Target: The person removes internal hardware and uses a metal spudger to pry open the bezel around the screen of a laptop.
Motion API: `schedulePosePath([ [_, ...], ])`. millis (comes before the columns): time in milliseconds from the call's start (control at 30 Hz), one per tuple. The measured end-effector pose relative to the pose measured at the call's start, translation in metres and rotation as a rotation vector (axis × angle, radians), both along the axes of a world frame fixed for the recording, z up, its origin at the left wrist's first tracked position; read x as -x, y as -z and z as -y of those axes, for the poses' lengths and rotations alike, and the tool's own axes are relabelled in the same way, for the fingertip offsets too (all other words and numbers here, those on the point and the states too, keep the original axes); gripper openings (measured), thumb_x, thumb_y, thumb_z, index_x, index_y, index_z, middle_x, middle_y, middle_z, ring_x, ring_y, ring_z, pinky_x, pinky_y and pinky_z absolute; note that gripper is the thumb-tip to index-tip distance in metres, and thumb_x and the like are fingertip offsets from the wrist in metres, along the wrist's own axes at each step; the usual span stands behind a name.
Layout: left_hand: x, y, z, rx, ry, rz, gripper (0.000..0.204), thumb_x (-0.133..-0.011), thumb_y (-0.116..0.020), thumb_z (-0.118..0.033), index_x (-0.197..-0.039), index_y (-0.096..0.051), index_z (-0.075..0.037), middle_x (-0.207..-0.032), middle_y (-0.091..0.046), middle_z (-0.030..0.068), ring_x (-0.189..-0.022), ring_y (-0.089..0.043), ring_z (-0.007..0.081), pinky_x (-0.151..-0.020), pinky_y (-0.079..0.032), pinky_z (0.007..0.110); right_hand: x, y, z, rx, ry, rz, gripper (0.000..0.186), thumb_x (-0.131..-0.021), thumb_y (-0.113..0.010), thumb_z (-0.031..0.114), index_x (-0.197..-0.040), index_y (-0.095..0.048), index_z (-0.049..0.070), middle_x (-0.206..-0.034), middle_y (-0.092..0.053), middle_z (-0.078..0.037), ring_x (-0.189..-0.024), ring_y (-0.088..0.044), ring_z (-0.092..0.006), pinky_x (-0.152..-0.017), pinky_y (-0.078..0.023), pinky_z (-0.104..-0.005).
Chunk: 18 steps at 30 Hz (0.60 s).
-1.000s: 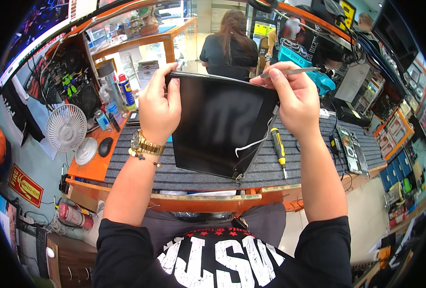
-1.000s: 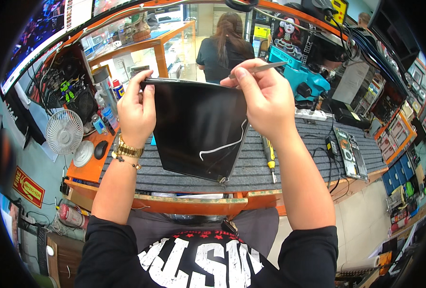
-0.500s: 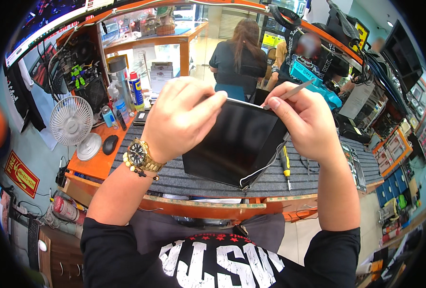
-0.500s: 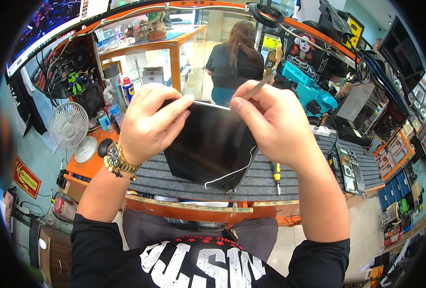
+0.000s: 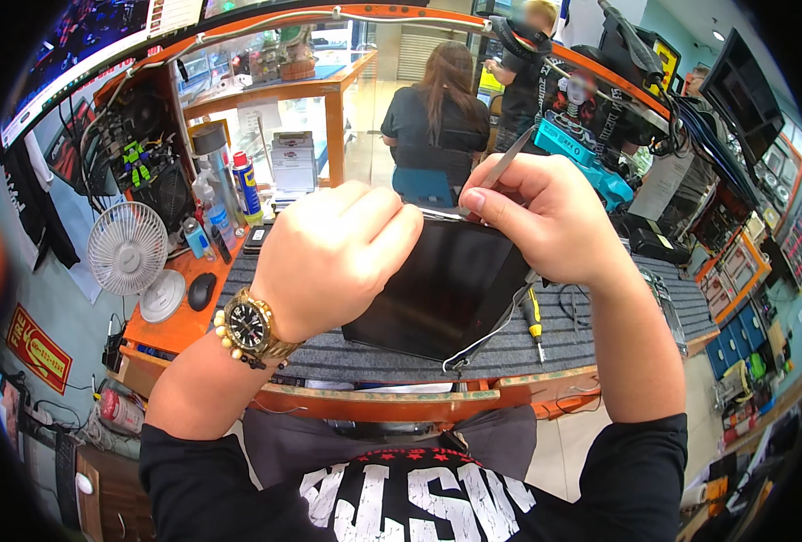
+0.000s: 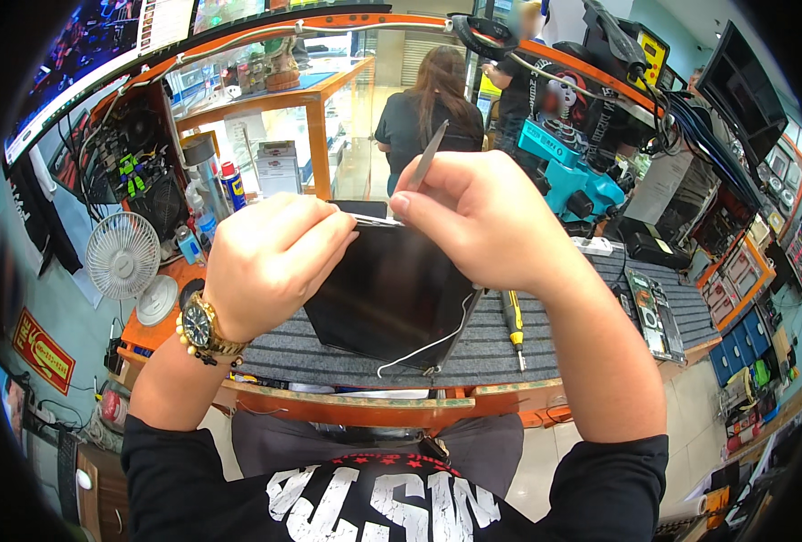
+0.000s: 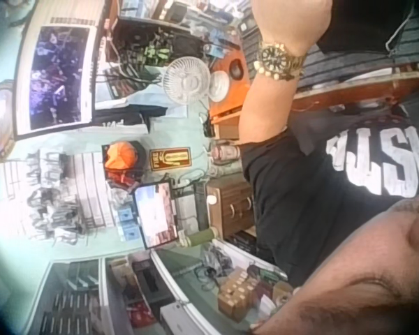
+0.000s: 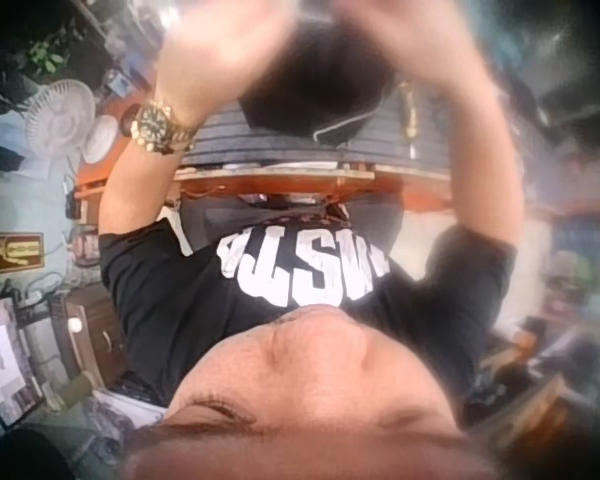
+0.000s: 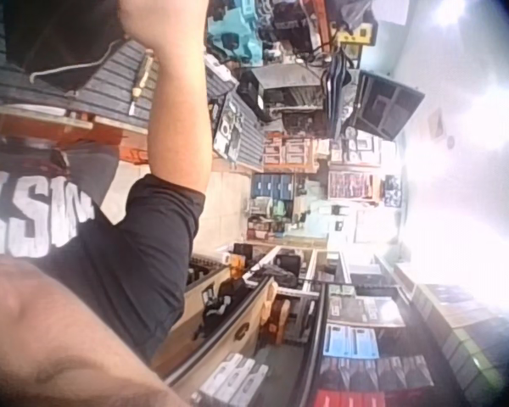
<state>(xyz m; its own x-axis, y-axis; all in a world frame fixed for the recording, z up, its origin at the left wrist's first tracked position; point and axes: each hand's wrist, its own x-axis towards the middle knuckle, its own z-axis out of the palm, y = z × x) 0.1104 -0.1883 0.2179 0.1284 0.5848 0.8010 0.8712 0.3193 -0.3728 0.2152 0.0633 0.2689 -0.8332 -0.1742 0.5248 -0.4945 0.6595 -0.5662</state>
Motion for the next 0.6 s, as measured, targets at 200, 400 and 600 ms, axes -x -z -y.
schedulePosePath([
  [200, 0.001, 0.003, 0.000, 0.005, 0.013, 0.003, 0.022, -0.088, -0.091, -0.005, -0.106, -0.080, -0.003, -0.098, -0.077, 0.0093, -0.085, -0.078, 0.0289, -0.074, -0.065, 0.040, -0.006, -0.009, -0.001, -0.111, 0.054, -0.023, 0.016, -0.106, -0.079, 0.013, -0.106, -0.081, -0.002, -0.082, -0.079, -0.010, -0.073, -0.068, -0.0130, -0.073, -0.058, -0.0331],
  [400, 0.002, 0.001, -0.001, 0.000, 0.046, -0.010, 0.027, -0.086, -0.091, -0.004, -0.110, -0.079, -0.001, -0.100, -0.077, 0.0109, -0.087, -0.078, 0.0296, -0.074, -0.065, 0.040, -0.010, -0.018, -0.009, -0.252, 0.042, -0.047, 0.014, -0.103, -0.080, 0.011, -0.102, -0.080, -0.003, -0.076, -0.075, -0.012, -0.065, -0.065, -0.0164, -0.066, -0.055, -0.0342],
  [600, 0.002, 0.003, 0.000, 0.017, 0.023, -0.007, 0.028, -0.087, -0.092, -0.005, -0.111, -0.079, -0.001, -0.101, -0.078, 0.0112, -0.088, -0.079, 0.0297, -0.075, -0.065, 0.040, -0.013, -0.025, 0.000, -0.428, 0.060, -0.099, 0.011, -0.102, -0.078, 0.008, -0.098, -0.077, -0.002, -0.074, -0.073, -0.016, -0.065, -0.071, -0.0330, -0.067, -0.057, -0.0412],
])
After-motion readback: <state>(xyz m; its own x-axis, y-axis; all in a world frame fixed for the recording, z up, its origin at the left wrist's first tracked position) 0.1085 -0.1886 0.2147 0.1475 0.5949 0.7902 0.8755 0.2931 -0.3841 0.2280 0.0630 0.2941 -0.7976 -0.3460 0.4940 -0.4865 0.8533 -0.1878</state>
